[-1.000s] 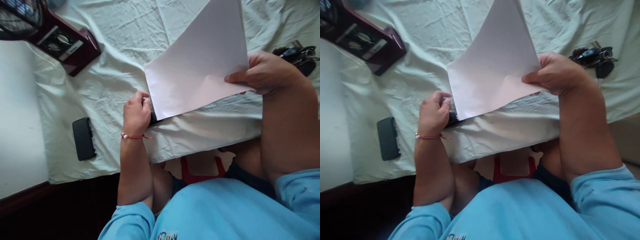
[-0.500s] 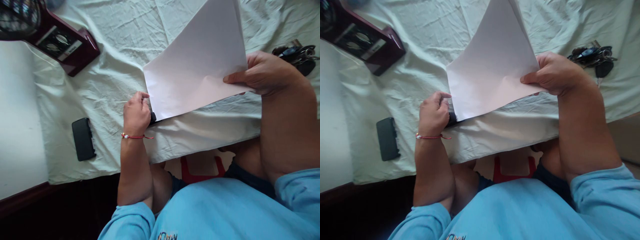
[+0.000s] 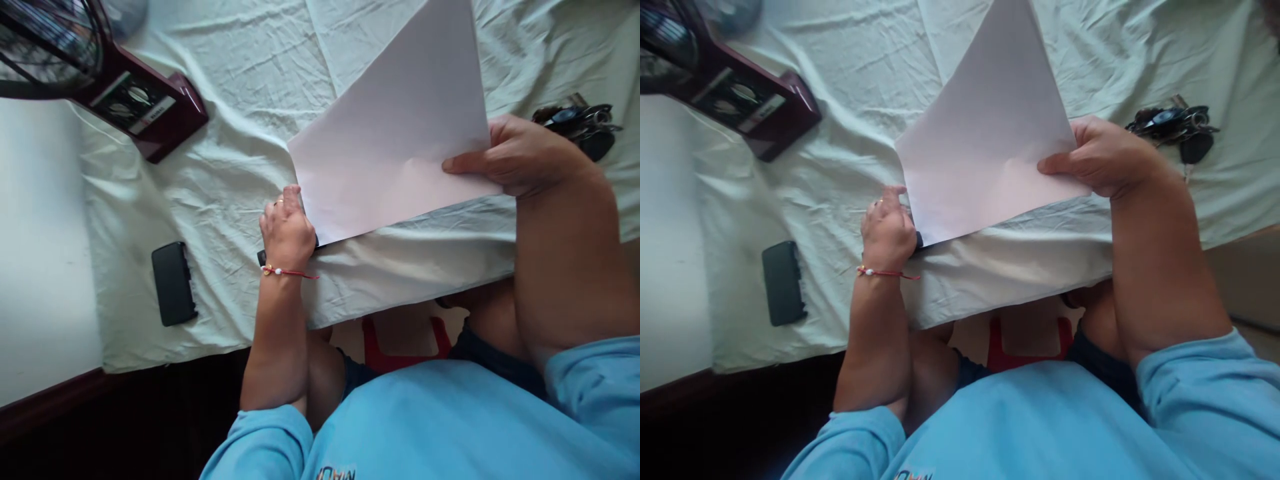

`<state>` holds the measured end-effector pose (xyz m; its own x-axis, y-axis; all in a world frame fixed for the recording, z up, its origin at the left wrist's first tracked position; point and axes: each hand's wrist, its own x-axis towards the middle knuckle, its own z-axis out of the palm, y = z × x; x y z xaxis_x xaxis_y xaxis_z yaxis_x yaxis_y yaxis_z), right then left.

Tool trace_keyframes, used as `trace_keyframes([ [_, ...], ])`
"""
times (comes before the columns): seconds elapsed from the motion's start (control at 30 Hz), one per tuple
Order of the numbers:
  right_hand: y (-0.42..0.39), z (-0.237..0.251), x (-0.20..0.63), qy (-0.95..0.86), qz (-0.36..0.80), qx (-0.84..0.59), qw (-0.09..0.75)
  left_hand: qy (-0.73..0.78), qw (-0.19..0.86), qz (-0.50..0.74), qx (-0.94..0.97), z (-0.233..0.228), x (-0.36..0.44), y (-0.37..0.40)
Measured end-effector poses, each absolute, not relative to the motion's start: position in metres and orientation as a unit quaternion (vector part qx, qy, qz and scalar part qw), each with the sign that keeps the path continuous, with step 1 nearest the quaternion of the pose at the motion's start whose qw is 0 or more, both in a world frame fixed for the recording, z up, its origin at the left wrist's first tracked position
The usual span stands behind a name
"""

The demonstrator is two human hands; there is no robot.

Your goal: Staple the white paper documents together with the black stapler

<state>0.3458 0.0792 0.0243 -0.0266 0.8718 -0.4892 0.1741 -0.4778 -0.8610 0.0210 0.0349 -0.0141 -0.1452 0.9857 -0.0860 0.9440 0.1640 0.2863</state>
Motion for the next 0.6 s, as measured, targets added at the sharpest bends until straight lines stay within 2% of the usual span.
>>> trace_keyframes([
  [0.3,0.084,0.011,0.348,-0.419,0.539,-0.672,0.287,0.781,0.118,0.119,0.602,-0.005,0.0,0.043],
  [0.47,0.084,0.006,0.358,-0.416,0.514,-0.65,0.375,0.804,0.085,0.141,0.572,-0.003,-0.017,0.048],
  [0.6,0.08,0.007,0.359,-0.406,0.515,-0.622,0.429,0.751,0.12,0.265,0.593,-0.005,-0.013,0.044],
])
